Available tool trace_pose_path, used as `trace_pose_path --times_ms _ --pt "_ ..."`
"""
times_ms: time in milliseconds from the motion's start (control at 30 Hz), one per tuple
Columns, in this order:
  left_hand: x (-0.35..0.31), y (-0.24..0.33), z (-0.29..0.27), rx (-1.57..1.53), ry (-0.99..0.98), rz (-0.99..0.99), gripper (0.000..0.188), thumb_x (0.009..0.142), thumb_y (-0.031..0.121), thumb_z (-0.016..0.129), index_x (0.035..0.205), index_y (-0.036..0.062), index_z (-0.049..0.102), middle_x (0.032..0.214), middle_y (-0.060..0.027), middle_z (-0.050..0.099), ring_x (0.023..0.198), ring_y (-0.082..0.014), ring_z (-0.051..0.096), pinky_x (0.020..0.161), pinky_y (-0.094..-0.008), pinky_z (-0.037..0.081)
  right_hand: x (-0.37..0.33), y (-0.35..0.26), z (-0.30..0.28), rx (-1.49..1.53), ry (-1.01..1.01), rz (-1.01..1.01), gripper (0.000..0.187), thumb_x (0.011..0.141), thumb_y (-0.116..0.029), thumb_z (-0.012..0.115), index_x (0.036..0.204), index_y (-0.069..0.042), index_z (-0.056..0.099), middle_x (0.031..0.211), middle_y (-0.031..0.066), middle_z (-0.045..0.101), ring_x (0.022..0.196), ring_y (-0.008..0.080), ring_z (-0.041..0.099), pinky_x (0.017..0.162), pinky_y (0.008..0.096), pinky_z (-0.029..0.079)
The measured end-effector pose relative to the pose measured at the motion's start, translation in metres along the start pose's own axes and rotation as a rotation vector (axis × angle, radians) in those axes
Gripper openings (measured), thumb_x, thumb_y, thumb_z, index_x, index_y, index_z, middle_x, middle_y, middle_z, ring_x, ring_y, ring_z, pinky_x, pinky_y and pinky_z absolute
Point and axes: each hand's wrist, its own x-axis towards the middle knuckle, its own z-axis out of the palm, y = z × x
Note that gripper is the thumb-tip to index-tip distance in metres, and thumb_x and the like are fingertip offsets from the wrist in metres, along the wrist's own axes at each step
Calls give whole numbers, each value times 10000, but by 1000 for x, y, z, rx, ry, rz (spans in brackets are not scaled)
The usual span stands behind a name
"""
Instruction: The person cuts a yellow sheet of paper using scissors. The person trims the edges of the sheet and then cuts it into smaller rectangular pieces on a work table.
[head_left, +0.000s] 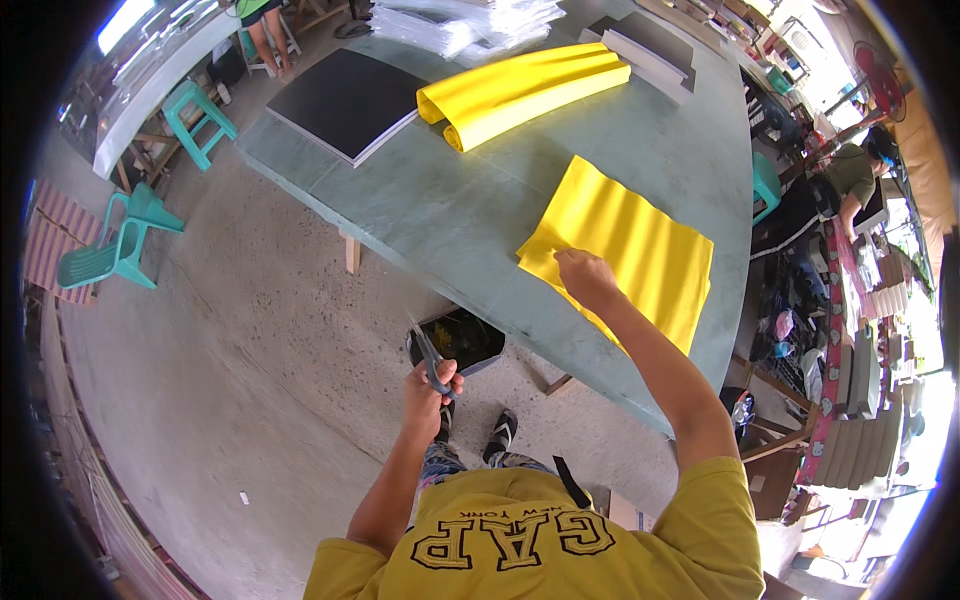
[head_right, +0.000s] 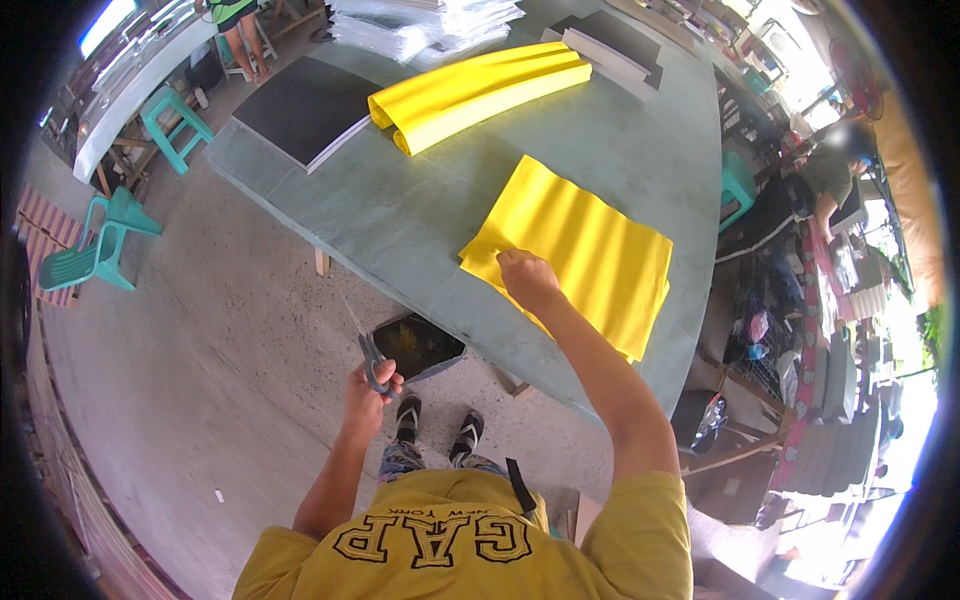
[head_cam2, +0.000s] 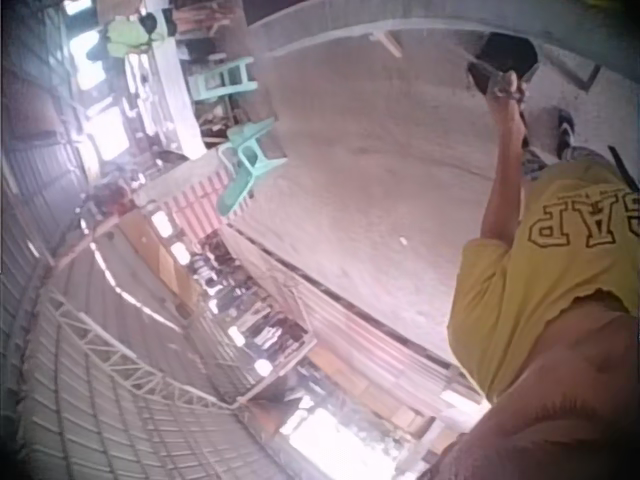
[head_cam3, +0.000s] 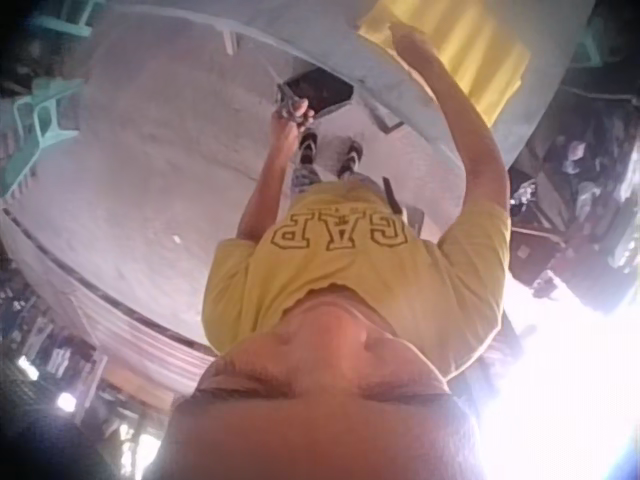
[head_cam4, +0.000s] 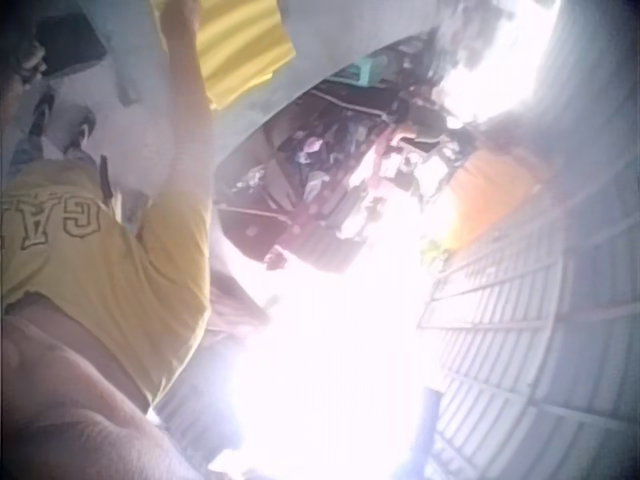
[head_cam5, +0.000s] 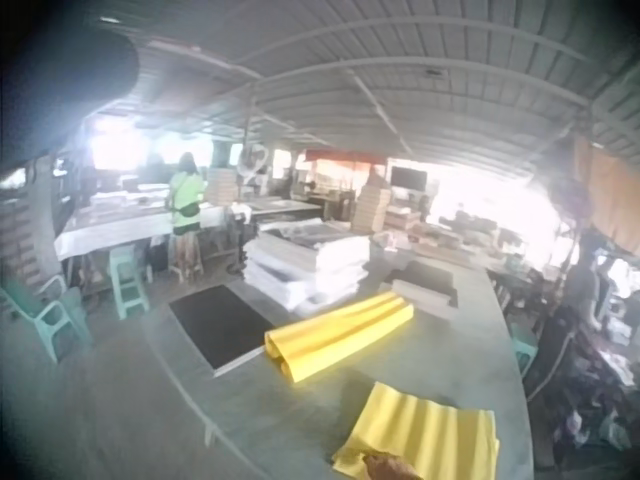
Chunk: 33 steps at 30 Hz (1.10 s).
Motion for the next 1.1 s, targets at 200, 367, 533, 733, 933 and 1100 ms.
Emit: trace_pose_path --times_ms 200,367,533,733,933,1100 --pt "-6 2 -11 -17 -46 -12 214 786 229 667 808 46 557 665 -40 583 565 -94 542 465 -201 363 -19 -62 -27 -65 -34 56 540 803 -427 543 1248 -140 439 984 149 539 908 311 557 690 436 504" --pt "-11 2 -18 22 -248 68 183 776 169 679 820 44 552 683 -36 575 591 -104 543 524 -214 410 -37 -64 -3 -156 6 -120 541 831 -427 513 1304 -192 391 1264 116 406 1120 295 435 880 457 411" --pt "-19 -10 -29 -110 -546 -20 230 776 145 676 923 47 528 773 -53 574 684 -127 554 631 -252 451 -34 -63 14 2 163 111 546 876 -393 442 1347 -145 322 1402 143 272 1295 351 235 1052 465 192" --pt "-38 -35 -30 -281 -883 -217 539 738 413 683 1091 67 467 949 -59 554 865 -144 521 784 -299 418 -31 -91 6 63 119 113 625 816 -409 538 1336 -130 333 1408 145 259 1291 363 236 1039 481 210" --pt "-36 -53 -41 -200 -896 -273 463 714 285 625 1094 61 487 955 -72 557 854 -148 525 759 -268 402 -40 -98 -28 127 -186 -1 637 649 -267 724 1214 -116 474 1291 117 414 1171 314 404 958 431 361" --pt "-36 -47 -39 -267 -923 -333 444 700 204 588 1106 55 490 946 -71 570 836 -150 538 726 -257 404 -29 -90 -50 279 -277 -6 562 682 -277 720 1172 -94 515 1251 123 474 1159 304 427 982 384 353"
